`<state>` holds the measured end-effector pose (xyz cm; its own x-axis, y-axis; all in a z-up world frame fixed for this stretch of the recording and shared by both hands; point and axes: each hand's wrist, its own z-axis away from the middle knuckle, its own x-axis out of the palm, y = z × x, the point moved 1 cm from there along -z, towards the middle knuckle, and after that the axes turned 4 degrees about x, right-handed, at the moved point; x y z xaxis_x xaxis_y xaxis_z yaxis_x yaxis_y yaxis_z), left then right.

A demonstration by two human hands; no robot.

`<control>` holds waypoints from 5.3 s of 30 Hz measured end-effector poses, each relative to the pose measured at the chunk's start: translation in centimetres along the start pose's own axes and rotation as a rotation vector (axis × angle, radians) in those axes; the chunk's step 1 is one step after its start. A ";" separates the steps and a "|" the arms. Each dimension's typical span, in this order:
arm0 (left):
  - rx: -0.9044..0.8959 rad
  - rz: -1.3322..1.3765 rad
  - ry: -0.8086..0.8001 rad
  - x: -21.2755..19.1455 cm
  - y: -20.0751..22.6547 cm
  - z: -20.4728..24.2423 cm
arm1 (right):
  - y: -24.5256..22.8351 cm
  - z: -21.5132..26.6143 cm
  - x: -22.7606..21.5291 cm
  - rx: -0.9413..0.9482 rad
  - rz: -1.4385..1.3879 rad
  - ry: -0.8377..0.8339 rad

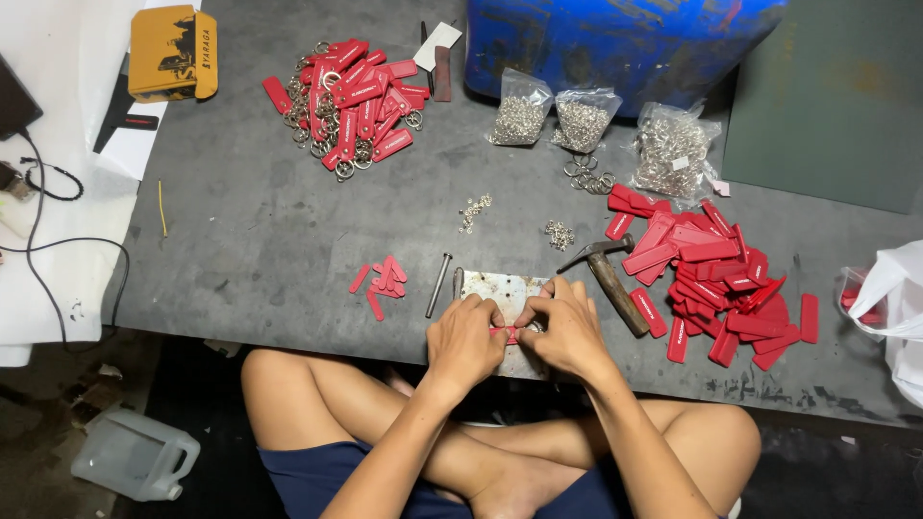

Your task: Assembling red leather tags by attaching metal rings using a jig and hammer

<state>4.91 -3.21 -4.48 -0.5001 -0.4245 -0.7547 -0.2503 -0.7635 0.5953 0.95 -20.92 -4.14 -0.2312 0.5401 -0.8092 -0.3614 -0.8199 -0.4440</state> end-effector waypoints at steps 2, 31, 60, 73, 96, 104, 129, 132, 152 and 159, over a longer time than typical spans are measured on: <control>-0.002 -0.005 -0.013 0.4 -0.2 -0.4 | 0.0 -0.4 0.0 0.021 0.040 -0.021; 0.044 0.017 -0.022 -0.3 -0.2 0.4 | 0.5 1.5 -0.1 -0.073 -0.050 0.079; 0.233 0.058 0.320 0.7 -0.5 0.8 | -5.7 -12.5 1.3 -0.644 0.028 0.442; 0.091 0.055 0.065 0.4 -0.6 0.5 | -0.3 2.2 1.0 -0.476 -0.061 0.254; 0.119 0.068 0.121 1.3 -1.1 0.7 | -0.3 1.4 0.2 -0.275 -0.140 0.025; 0.127 0.072 0.126 1.1 -1.1 0.8 | -0.6 1.2 0.4 -0.228 -0.097 0.007; 0.231 -0.065 0.215 3.3 -1.9 1.1 | 0.7 3.1 -0.4 -0.478 0.200 0.247; 0.332 -0.040 0.329 3.0 -1.9 1.4 | 1.7 3.0 0.4 -0.508 0.141 0.376; 0.629 -0.107 0.391 2.3 -2.8 0.9 | 2.1 3.5 3.0 -0.575 -0.144 0.542; 0.609 -0.094 0.358 2.2 -2.8 0.9 | 2.0 3.3 3.1 -0.544 -0.135 0.540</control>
<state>3.76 -1.61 -7.57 -0.1768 -0.5835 -0.7927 -0.7500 -0.4416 0.4924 -3.42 -20.25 -6.23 0.3058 0.5892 -0.7479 0.1708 -0.8067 -0.5657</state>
